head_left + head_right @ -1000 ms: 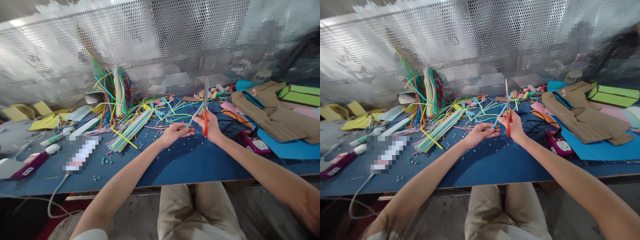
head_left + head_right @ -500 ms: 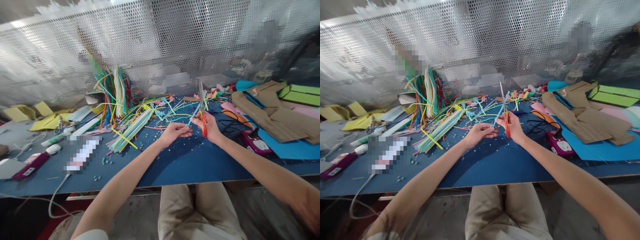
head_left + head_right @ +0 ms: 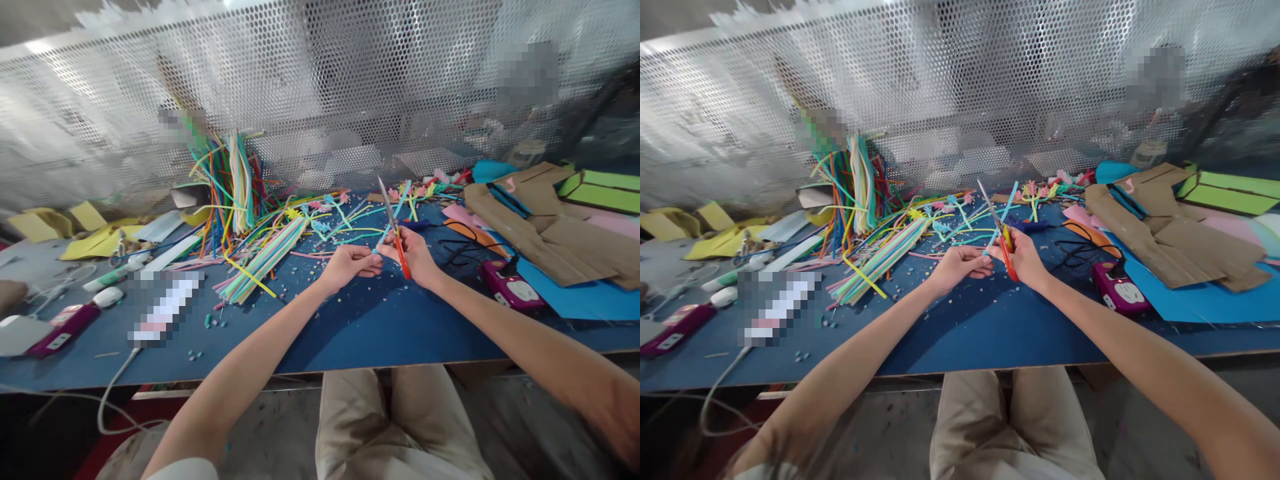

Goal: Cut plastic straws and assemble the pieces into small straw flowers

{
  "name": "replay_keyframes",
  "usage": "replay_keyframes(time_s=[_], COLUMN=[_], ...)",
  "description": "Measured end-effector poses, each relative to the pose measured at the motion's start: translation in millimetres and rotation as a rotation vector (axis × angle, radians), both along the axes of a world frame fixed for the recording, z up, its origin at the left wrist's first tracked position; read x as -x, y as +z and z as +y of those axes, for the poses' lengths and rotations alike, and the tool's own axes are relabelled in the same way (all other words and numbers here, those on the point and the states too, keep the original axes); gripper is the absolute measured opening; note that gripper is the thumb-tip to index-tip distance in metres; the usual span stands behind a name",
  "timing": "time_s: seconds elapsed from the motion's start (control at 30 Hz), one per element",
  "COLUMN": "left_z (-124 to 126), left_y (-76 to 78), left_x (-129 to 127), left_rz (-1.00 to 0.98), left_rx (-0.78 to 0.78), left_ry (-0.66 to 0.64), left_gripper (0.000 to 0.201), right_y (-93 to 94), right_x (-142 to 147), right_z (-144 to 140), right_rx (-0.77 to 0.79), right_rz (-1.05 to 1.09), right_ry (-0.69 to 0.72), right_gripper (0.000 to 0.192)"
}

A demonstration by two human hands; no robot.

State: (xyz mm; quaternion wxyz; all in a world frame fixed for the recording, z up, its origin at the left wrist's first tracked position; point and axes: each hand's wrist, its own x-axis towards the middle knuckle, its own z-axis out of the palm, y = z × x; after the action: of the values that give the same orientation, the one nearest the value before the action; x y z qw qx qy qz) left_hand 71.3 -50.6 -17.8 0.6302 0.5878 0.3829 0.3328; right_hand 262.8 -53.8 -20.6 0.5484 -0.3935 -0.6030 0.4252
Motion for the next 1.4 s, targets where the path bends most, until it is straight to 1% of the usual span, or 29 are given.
replay_keyframes(time_s=[0.1, 0.27, 0.53, 0.83, 0.9, 1.13, 1.4], left_z=[-0.2, 1.2, 1.4, 3.4, 3.1, 0.2, -0.7], left_y=[0.1, -1.3, 1.7, -1.4, -1.2, 1.5, 2.9], left_x=[0.2, 0.5, 2.2, 1.9, 1.7, 1.6, 1.7], left_rz=[0.029, 0.024, 0.030, 0.056, 0.050, -0.020, -0.028], left_rx=[-0.020, -0.045, -0.046, -0.145, -0.139, -0.035, -0.058], left_ry=[0.010, 0.013, -0.019, -0.020, -0.025, -0.096, -0.106], left_gripper=[0.045, 0.047, 0.046, 0.041, 0.042, 0.050, 0.050], right_y=[0.4, -3.8, -0.6, 0.4, 0.1, 1.4, 4.0], right_x=[-0.2, -1.0, -1.5, -0.9, -1.3, -1.9, -1.1], right_z=[-0.1, 1.7, -1.6, -1.3, -0.9, -1.8, -4.5], right_rx=[-0.009, 0.010, -0.033, -0.020, -0.014, -0.027, -0.013], right_rz=[-0.001, 0.001, 0.019, 0.004, 0.011, -0.008, -0.071], right_ry=[0.001, 0.044, 0.011, 0.011, 0.025, 0.034, 0.024], right_gripper=[0.032, 0.031, 0.031, 0.032, 0.031, 0.031, 0.032])
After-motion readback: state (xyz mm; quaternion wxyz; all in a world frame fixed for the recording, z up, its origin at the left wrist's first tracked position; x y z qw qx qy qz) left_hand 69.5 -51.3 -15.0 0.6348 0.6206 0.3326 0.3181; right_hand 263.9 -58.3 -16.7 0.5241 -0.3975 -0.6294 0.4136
